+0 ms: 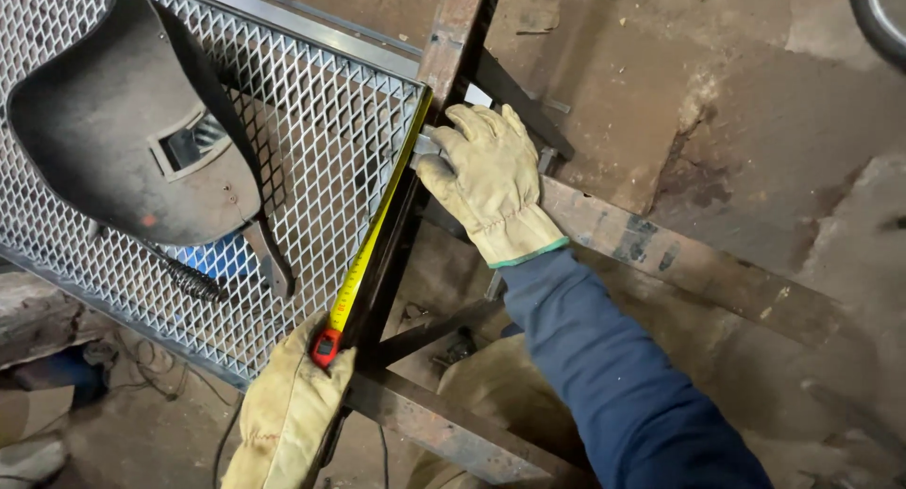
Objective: Measuring metal mesh structures and steel bars using a tape measure in a workshop environment.
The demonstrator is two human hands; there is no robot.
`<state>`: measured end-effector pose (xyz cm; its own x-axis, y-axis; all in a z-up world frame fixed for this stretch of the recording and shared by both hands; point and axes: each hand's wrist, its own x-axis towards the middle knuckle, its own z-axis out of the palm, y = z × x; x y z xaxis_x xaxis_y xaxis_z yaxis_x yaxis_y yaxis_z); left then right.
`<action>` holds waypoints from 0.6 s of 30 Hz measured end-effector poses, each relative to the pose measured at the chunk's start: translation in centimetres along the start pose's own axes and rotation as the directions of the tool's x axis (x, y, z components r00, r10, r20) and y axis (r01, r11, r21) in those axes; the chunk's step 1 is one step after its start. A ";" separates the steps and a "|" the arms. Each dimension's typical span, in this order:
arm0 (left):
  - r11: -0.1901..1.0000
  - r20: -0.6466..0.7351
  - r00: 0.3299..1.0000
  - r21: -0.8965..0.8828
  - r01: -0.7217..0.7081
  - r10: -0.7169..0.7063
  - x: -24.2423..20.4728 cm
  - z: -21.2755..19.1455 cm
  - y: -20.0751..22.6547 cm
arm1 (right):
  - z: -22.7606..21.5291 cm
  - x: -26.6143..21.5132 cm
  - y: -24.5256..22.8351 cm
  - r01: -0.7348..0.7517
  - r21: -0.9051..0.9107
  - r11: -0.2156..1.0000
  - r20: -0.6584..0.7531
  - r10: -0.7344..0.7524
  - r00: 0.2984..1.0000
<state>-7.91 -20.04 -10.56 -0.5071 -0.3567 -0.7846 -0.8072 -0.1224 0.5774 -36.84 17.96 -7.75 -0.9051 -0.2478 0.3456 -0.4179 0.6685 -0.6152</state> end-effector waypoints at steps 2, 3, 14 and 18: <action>1.000 0.008 1.000 0.022 -0.017 0.016 0.3 1.0 0.3 | -0.3 0.3 -0.3 0.010 0.003 1.000 -0.011 -0.010 1.000; 0.999 0.012 1.000 0.031 -0.025 0.024 0.6 1.5 0.4 | -0.4 0.5 -0.5 0.011 0.006 1.000 -0.026 -0.011 1.000; 0.997 -0.023 0.999 0.062 0.035 -0.033 -7.6 11.3 6.5 | 0.3 0.2 0.2 0.028 -0.016 0.999 -0.038 -0.028 0.999; 0.995 -0.087 0.994 0.068 0.075 -0.069 -6.2 9.8 4.5 | -0.3 0.4 -0.1 -0.001 -0.006 1.000 0.017 0.001 1.000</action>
<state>-11.35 -9.33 -5.25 -0.4222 -0.4263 -0.8000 -0.8615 -0.0860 0.5004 -37.17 18.01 -7.33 -0.9067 -0.2590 0.3328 -0.4166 0.6726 -0.6116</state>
